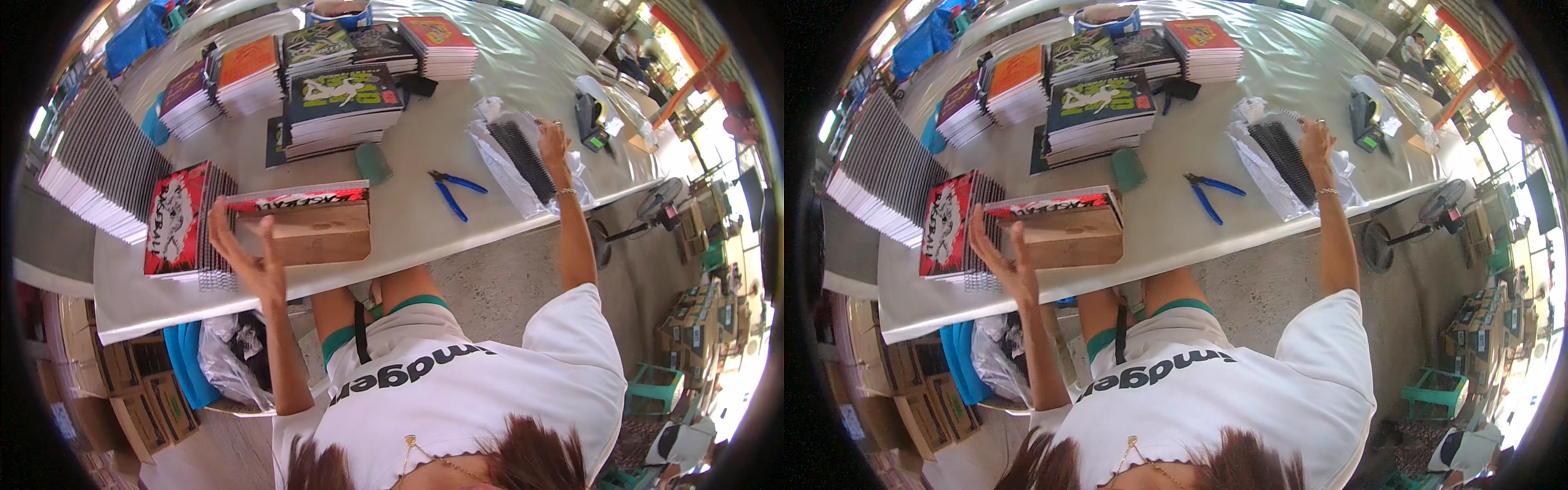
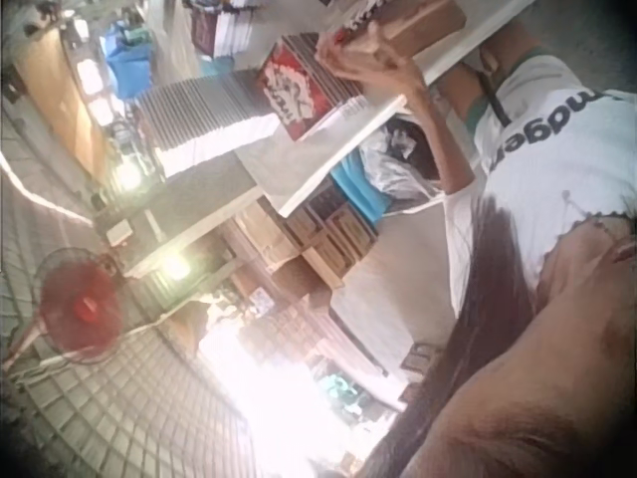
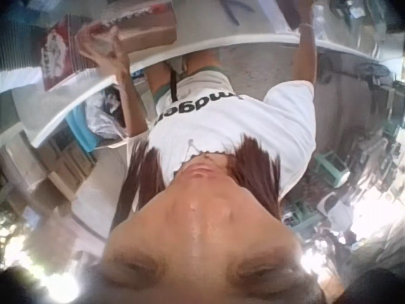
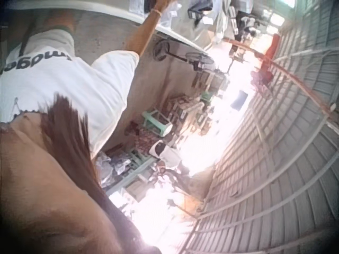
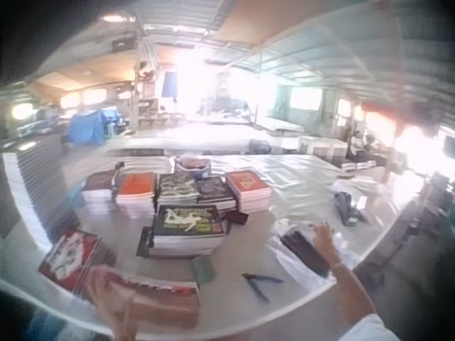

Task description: The person assembles notebooks by threading a spiral coil through prepunched holes, using a pair of pliers to cut and secure the ends of the wire.

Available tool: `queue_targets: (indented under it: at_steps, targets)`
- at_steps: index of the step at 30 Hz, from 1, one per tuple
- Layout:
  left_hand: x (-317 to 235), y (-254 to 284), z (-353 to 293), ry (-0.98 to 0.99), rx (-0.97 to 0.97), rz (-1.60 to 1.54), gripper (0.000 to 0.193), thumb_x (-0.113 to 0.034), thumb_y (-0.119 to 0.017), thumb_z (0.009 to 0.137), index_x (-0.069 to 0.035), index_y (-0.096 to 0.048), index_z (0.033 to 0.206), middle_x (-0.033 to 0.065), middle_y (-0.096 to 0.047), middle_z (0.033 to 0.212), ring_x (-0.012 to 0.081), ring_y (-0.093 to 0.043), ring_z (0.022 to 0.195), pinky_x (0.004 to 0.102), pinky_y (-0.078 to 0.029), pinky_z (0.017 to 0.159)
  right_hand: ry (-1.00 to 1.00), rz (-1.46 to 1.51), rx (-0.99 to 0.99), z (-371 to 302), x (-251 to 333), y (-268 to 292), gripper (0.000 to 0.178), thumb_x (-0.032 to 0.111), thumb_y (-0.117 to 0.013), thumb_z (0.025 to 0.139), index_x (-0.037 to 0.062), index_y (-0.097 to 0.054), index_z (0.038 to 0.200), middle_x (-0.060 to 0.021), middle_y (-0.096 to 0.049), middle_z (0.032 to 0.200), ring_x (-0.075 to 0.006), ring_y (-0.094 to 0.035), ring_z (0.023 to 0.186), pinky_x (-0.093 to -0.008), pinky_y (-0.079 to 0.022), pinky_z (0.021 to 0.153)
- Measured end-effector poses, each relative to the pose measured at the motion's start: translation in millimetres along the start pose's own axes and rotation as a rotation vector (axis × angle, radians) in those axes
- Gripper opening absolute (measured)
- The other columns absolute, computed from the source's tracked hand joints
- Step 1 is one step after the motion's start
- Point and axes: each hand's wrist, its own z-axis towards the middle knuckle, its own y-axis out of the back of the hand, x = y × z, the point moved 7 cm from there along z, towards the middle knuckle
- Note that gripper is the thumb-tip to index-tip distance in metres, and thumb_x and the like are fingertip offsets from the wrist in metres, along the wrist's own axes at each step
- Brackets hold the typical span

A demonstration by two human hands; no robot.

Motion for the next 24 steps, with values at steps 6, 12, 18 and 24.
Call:
queue_targets:
  at_steps: [6, 12, 18, 24]
  targets:
    - [-45.5, -34.6, -16.3, -0.172, 0.081, 0.036, 0.046, -0.023, -0.074, 0.083, -0.016, -0.061, 0.127, 0.0106, -0.034, 0.143, 0.0342, -0.028, 0.138, 0.0602, -0.016, 0.112, 0.2, -0.109, 0.109, -5.8, 31.6, 10.2, 0.025, 0.016, -0.052, 0.091, 0.0196, -0.067, 0.111, -0.0163, -0.06, 0.101, -0.0343, -0.063, 0.095, -0.0505, -0.043, 0.084]
    - [-69.2, -66.8, -23.2, -0.209, 0.176, 0.059, 0.055, -0.035, -0.074, 0.081, -0.021, -0.057, 0.131, 0.0079, -0.035, 0.142, 0.0328, -0.023, 0.141, 0.065, -0.009, 0.112, 0.132, -0.009, 0.177, -12.1, 63.4, 38.3, 0.022, 0.018, -0.059, 0.091, 0.0118, -0.067, 0.11, -0.0119, -0.068, 0.098, -0.029, -0.067, 0.091, -0.0443, -0.047, 0.084]
    - [-78.4, -85.3, -15.3, -0.176, 0.216, 0.154, 0.054, -0.05, -0.073, 0.078, -0.02, -0.059, 0.121, 0.0074, -0.034, 0.142, 0.0322, -0.018, 0.144, 0.0661, -0.001, 0.111, 0.481, 1.003, 0.317, -99.9, 229.6, 100.7, 0.019, 0.007, -0.057, 0.092, 0.0028, -0.069, 0.107, -0.0104, -0.068, 0.101, -0.0162, -0.061, 0.086, -0.0279, -0.048, 0.076]
    - [-75.2, -94.8, -12.7, -0.21, 0.22, 0.182, 0.039, -0.044, -0.075, 0.077, -0.013, -0.056, 0.093, 0.0061, -0.046, 0.127, 0.0302, -0.029, 0.139, 0.0656, -0.002, 0.111, 0.458, 1.11, 0.43, -140.2, 276.8, 97.8, 0.02, 0.007, -0.065, 0.088, 0.0045, -0.07, 0.108, -0.008, -0.064, 0.096, -0.0168, -0.059, 0.085, -0.0296, -0.047, 0.074]
